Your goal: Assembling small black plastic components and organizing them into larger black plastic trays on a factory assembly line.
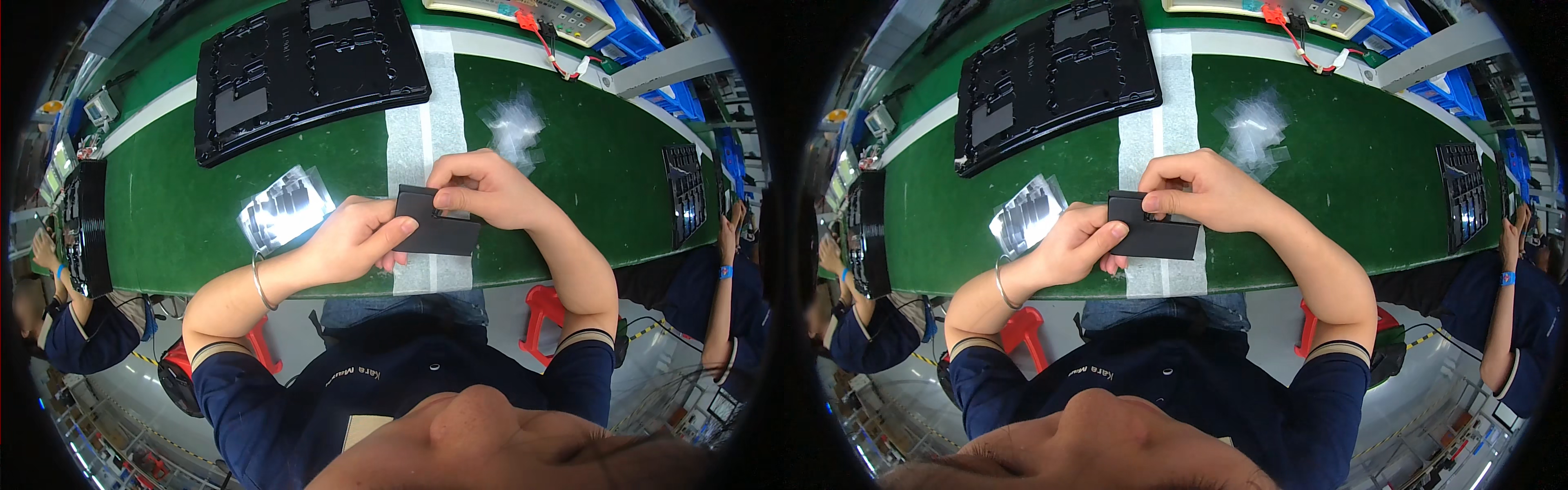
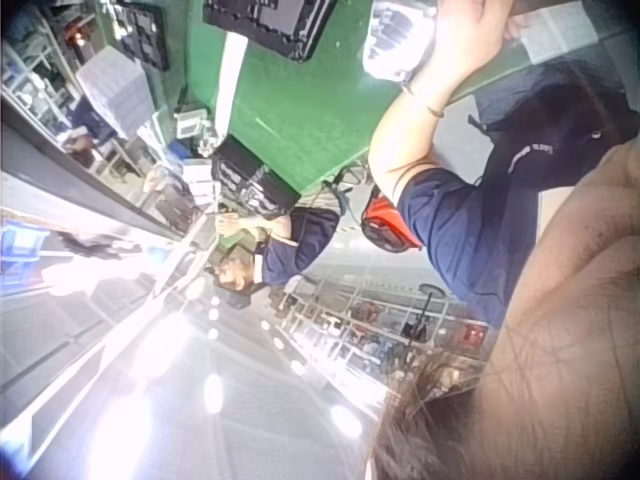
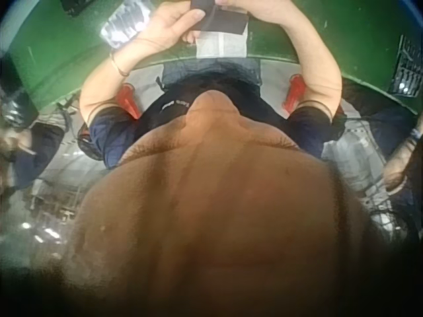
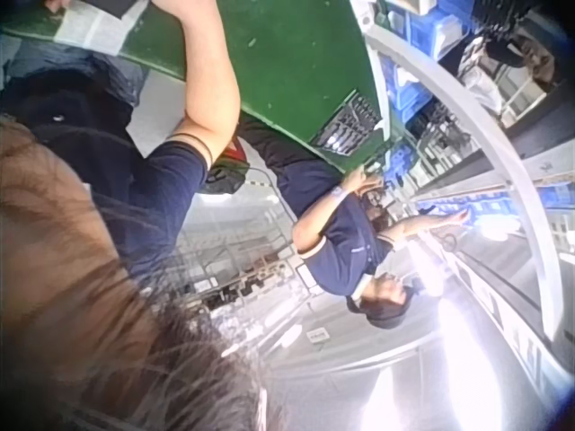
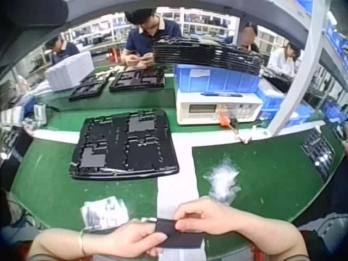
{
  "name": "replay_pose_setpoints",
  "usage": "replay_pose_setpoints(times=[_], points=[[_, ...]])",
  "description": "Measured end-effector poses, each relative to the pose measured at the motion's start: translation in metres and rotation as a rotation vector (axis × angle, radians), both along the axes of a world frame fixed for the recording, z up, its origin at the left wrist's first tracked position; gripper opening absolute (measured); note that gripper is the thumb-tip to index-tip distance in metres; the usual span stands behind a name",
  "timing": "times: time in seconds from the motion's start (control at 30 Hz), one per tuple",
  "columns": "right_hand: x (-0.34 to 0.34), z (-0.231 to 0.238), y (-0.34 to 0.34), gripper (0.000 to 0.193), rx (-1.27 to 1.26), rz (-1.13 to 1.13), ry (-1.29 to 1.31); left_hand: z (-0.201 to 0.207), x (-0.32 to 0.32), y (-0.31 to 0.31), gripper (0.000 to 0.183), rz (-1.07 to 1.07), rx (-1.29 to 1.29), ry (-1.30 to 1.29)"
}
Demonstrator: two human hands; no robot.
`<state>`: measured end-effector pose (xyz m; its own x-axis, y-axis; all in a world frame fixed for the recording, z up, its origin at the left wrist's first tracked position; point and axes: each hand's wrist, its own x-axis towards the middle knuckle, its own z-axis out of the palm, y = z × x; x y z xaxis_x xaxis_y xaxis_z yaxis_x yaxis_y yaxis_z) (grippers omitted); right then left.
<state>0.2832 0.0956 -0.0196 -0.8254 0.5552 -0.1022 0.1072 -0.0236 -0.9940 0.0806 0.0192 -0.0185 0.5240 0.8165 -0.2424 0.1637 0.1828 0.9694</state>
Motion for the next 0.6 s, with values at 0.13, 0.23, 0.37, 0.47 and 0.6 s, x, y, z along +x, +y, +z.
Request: replay_pose_setpoints(times=[0.13,0.23,0.37,0.47,0.6], points=[[0.001,-0.002,-0.001,0.016,0.099,-0.036,0.021,-0.004,0.000,0.001,0.029,0.005,0.031,0.027],[0.001,0.001,-0.003,0.015,0.055,-0.049,-0.033,-0.004,0.002,0.000,0.029,0.018,0.088,0.041],[-0.002,0.000,-0.004,0.017,0.103,-0.094,0.009,-0.004,0.002,0.000,0.028,0.046,0.099,0.035],[-0.004,-0.002,-0.005,0.018,-0.055,-0.140,0.071,0.000,0.004,0.001,0.028,0.015,0.089,0.078],[-0.012,-0.008,-0.009,0.019,-0.063,-0.096,0.027,-0.005,0.003,0.003,0.028,-0.033,0.265,0.124]])
